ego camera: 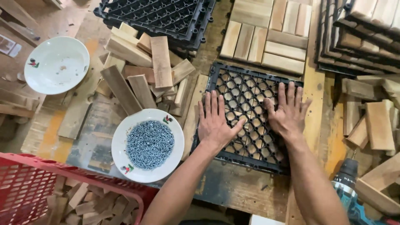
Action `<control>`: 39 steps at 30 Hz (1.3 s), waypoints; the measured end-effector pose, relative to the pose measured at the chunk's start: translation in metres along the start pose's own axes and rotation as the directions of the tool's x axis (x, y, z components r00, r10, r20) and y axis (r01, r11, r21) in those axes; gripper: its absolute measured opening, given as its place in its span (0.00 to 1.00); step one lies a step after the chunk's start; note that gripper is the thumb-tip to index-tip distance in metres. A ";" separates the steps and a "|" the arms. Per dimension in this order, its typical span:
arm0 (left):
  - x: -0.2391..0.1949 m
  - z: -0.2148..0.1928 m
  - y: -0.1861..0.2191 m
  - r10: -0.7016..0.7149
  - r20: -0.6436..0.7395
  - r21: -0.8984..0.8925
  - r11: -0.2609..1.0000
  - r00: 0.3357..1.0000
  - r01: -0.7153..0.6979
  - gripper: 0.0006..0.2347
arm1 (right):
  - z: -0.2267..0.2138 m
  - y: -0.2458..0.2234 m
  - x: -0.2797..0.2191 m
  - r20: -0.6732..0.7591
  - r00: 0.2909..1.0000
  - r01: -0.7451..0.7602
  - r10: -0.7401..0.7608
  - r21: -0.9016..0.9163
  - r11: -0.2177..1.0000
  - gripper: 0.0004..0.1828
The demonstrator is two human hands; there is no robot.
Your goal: Assembling wooden deck tiles by fastening wooden slats onto a plastic grid base using a power drill and screws.
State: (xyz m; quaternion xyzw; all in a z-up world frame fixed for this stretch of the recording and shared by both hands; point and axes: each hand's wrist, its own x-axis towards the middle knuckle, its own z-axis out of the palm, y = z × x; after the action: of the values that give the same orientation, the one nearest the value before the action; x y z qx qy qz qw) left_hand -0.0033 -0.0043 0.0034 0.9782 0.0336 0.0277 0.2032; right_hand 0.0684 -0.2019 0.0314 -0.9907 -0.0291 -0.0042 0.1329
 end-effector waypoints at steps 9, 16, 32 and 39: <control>-0.002 -0.014 0.003 -0.011 0.064 0.022 1.000 0.998 0.010 0.46 | -0.019 0.000 -0.030 -0.065 0.998 0.022 -0.021 0.013 1.000 0.47; -0.003 -0.014 0.003 -0.014 0.117 0.058 0.998 0.993 0.008 0.46 | 0.023 0.017 -0.057 -0.019 0.995 0.096 -0.097 -0.044 0.994 0.46; -0.085 -0.053 -0.081 0.152 -0.287 -0.239 0.945 0.946 -0.224 0.21 | -0.075 0.077 -0.188 0.049 0.997 0.053 -0.064 0.212 0.976 0.41; -0.165 -0.084 -0.182 -0.304 -0.168 -0.051 0.953 0.938 0.300 0.27 | 0.008 0.337 -0.257 0.340 0.794 -0.169 0.504 -0.672 0.721 0.82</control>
State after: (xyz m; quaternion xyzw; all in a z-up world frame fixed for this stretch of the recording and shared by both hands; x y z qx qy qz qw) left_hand -0.1833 0.1827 0.0010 0.9527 0.2006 0.0819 0.2131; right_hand -0.1688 -0.5388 -0.0687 -0.9317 0.1282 0.2690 -0.2079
